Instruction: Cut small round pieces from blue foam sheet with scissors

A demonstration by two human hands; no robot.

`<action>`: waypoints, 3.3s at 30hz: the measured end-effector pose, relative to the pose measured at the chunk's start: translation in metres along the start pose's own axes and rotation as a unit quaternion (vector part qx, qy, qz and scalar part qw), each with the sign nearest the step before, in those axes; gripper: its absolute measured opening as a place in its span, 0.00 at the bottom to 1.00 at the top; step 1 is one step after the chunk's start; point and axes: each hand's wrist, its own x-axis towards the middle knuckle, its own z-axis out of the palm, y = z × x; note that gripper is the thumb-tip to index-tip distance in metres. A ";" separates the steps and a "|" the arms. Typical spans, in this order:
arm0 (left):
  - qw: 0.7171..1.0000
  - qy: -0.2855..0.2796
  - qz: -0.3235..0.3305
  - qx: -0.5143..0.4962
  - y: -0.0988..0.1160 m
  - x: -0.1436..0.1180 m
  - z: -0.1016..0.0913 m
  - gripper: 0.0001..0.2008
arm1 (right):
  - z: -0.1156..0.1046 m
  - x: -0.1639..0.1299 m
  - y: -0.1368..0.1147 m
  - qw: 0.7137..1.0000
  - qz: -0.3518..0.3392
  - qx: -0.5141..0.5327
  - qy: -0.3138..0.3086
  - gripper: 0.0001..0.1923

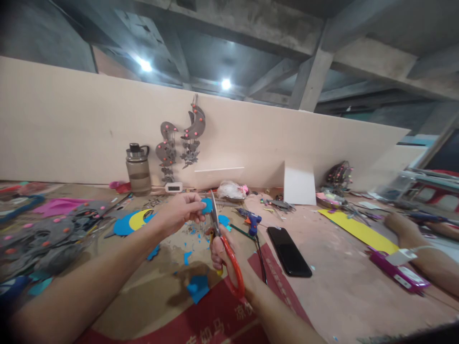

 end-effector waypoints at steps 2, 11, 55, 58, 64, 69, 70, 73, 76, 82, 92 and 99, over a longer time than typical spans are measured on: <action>1.000 0.000 -0.002 0.001 0.000 0.000 0.000 0.10 | 0.001 0.000 -0.001 1.000 0.002 -0.008 0.008 0.30; 1.000 -0.005 0.001 -0.010 0.001 -0.001 0.001 0.12 | 0.001 -0.001 0.002 1.000 -0.004 -0.021 0.022 0.27; 1.000 0.004 0.002 0.012 -0.001 -0.001 0.000 0.09 | -0.002 0.004 0.007 0.998 0.006 -0.027 0.055 0.26; 1.000 -0.006 -0.006 0.000 -0.001 0.000 -0.001 0.09 | -0.003 0.004 0.008 0.997 -0.001 -0.043 0.059 0.26; 1.000 0.008 0.012 0.019 -0.001 0.001 -0.005 0.05 | -0.001 0.004 0.006 0.997 0.005 -0.061 0.053 0.26; 0.999 -0.003 0.017 0.029 -0.004 0.001 -0.005 0.06 | 0.004 0.002 0.000 0.997 0.001 -0.030 0.069 0.25; 0.999 -0.005 0.016 0.028 -0.005 0.002 -0.005 0.07 | 0.005 0.001 -0.001 0.997 0.001 -0.032 0.068 0.25; 1.000 -0.008 0.012 0.021 -0.006 0.002 -0.004 0.08 | 0.007 -0.001 -0.004 0.997 0.002 -0.032 0.066 0.26; 1.000 -0.007 0.010 0.016 -0.006 0.001 -0.004 0.07 | 0.006 -0.001 -0.003 0.998 0.008 -0.022 0.061 0.26; 1.000 -0.011 0.000 0.005 -0.005 0.000 -0.003 0.08 | 0.000 0.005 0.004 0.998 0.018 0.001 0.067 0.25; 0.999 -0.038 0.001 -0.015 -0.015 0.003 -0.001 0.08 | 0.002 0.002 0.002 0.997 -0.005 0.002 0.082 0.28; 0.999 -0.039 -0.011 -0.018 -0.013 0.001 0.001 0.08 | 0.003 0.001 0.000 0.996 0.000 -0.017 0.083 0.30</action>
